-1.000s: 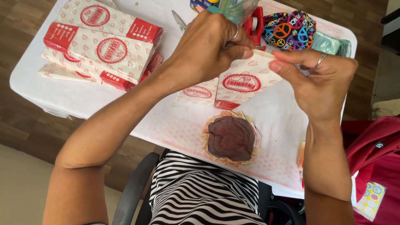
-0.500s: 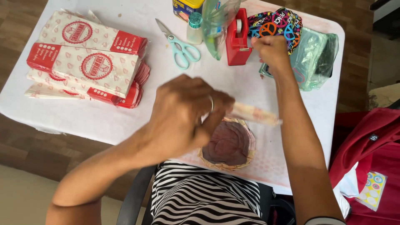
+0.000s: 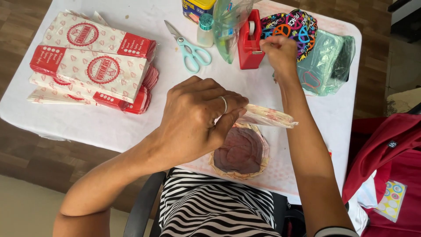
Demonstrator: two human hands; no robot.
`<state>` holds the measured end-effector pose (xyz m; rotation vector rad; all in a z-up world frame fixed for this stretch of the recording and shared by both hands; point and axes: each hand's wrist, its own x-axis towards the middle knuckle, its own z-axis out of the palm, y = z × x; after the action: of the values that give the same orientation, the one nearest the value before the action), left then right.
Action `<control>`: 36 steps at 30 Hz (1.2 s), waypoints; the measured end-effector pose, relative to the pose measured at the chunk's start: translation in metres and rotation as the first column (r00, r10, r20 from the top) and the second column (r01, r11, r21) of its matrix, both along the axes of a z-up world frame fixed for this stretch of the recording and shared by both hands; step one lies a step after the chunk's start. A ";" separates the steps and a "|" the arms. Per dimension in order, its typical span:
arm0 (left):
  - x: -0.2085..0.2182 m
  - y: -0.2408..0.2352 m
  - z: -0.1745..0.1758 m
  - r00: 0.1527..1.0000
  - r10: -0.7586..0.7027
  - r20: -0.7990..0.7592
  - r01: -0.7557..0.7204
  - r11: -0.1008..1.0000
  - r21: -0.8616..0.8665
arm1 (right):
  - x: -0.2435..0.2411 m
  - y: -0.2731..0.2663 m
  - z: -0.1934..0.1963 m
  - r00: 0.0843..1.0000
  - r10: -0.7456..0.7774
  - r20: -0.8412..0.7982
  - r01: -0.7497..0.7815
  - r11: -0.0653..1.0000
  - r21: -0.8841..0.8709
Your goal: The person organizes paper shawarma sleeves on a table, aligning and flattening them by hand. They use a pair of scissors to cut a small yellow label and apply a bead of glue from a bottle to the bottom edge of several sleeves, pressing them into a row.
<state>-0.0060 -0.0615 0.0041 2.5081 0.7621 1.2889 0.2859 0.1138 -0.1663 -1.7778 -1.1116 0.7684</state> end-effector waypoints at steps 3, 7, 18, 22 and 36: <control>0.002 0.007 -0.002 1.000 0.006 0.007 -0.006 1.000 -0.009 | -0.004 -0.052 0.060 0.983 0.179 -0.035 -0.152 0.911 0.383; 0.002 0.017 -0.004 1.000 0.008 0.009 -0.008 1.000 -0.009 | -0.017 -0.153 0.149 0.881 0.472 0.035 -0.409 0.723 0.556; 0.003 0.021 -0.006 0.999 0.051 0.005 -0.051 0.999 -0.012 | -0.029 -0.203 0.176 0.861 0.416 0.292 -0.508 0.690 0.517; 0.004 0.022 -0.006 0.998 0.059 -0.011 -0.059 0.998 -0.031 | -0.012 -0.188 0.161 0.894 0.410 0.182 -0.434 0.692 0.577; 0.004 0.034 -0.003 0.997 0.054 -0.061 -0.055 0.998 -0.017 | -0.022 -0.190 0.193 0.727 0.464 0.507 -0.674 0.626 0.392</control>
<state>-0.0019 -0.0271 0.0009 2.5382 0.8577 1.2225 0.2636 -0.0763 0.0268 -1.0502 -1.9974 0.3906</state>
